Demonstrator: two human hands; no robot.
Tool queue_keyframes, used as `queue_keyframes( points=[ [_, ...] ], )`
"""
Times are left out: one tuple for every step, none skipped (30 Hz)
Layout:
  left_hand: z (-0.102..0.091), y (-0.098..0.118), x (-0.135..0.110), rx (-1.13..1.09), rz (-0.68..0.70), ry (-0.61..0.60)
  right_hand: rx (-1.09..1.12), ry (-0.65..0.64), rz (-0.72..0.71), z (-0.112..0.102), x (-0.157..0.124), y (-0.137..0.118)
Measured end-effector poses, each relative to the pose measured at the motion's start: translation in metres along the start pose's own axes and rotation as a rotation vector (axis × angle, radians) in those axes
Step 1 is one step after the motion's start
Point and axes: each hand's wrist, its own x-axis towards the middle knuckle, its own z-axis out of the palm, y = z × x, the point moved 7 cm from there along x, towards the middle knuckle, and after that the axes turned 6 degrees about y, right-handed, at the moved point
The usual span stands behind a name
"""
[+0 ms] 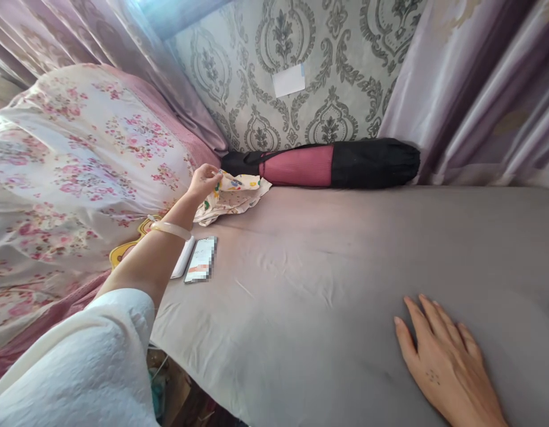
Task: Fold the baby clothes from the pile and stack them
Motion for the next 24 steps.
queue_keyframes(
  points=[
    [0.003, 0.007, 0.000, -0.098, -0.017, 0.000, -0.003, -0.014, 0.008, 0.000, 0.000, 0.000],
    [0.006, 0.014, -0.001, -0.195, -0.034, -0.007, -0.006, -0.023, 0.014, 0.000, 0.000, 0.000],
    [0.009, 0.023, -0.002, -0.281, -0.050, -0.019, -0.007, -0.028, 0.019, 0.001, 0.000, 0.000],
    [0.014, 0.032, -0.004, -0.351, -0.062, -0.041, -0.009, -0.030, 0.025, 0.002, 0.000, 0.000],
    [0.018, 0.041, -0.006, -0.409, -0.072, -0.062, -0.014, -0.033, 0.029, 0.003, 0.000, 0.001],
    [0.022, 0.050, -0.009, -0.458, -0.081, -0.078, -0.019, -0.036, 0.031, 0.004, -0.001, 0.002],
    [0.026, 0.059, -0.012, -0.501, -0.091, -0.095, -0.024, -0.040, 0.032, 0.005, -0.001, 0.002],
    [0.031, 0.067, -0.016, -0.540, -0.103, -0.116, -0.029, -0.044, 0.032, 0.006, -0.002, 0.003],
    [0.036, 0.074, -0.020, -0.574, -0.116, -0.141, -0.034, -0.048, 0.031, 0.008, -0.002, 0.003],
    [0.041, 0.081, -0.024, -0.604, -0.128, -0.166, -0.039, -0.051, 0.031, 0.009, -0.003, 0.004],
    [0.047, 0.088, -0.028, -0.631, -0.137, -0.188, -0.043, -0.056, 0.031, 0.010, -0.003, 0.004],
    [0.052, 0.093, -0.032, -0.655, -0.145, -0.205, -0.047, -0.062, 0.031, 0.010, -0.004, 0.004],
    [0.057, 0.099, -0.035, -0.675, -0.152, -0.219, -0.051, -0.070, 0.031, 0.011, -0.004, 0.004],
    [0.061, 0.104, -0.039, -0.692, -0.157, -0.233, -0.054, -0.079, 0.034, 0.011, -0.004, 0.004],
    [0.066, 0.108, -0.043, -0.705, -0.161, -0.248, -0.056, -0.087, 0.039, 0.012, -0.004, 0.004],
    [0.070, 0.114, -0.047, -0.716, -0.161, -0.266, -0.059, -0.096, 0.046, 0.011, -0.004, 0.004],
    [0.074, 0.119, -0.051, -0.729, -0.156, -0.286, -0.060, -0.104, 0.053, 0.011, -0.004, 0.004],
    [0.078, 0.125, -0.055, -0.741, -0.146, -0.308, -0.060, -0.113, 0.055, 0.010, -0.004, 0.004],
    [0.081, 0.132, -0.060, -0.754, -0.129, -0.330, -0.060, -0.123, 0.053, 0.010, -0.003, 0.003],
    [0.083, 0.139, -0.065, -0.765, -0.109, -0.352, -0.058, -0.135, 0.045, 0.009, -0.002, 0.003],
    [0.086, 0.146, -0.069, -0.774, -0.088, -0.372, -0.055, -0.150, 0.036, 0.009, -0.001, 0.003],
    [0.088, 0.153, -0.074, -0.781, -0.066, -0.390, -0.049, -0.166, 0.032, 0.008, 0.001, 0.003],
    [0.090, 0.160, -0.079, -0.788, -0.046, -0.407, -0.037, -0.184, 0.032, 0.008, 0.004, 0.004],
    [0.093, 0.167, -0.083, -0.797, -0.028, -0.425, -0.017, -0.200, 0.037, 0.007, 0.007, 0.005]
  ],
)
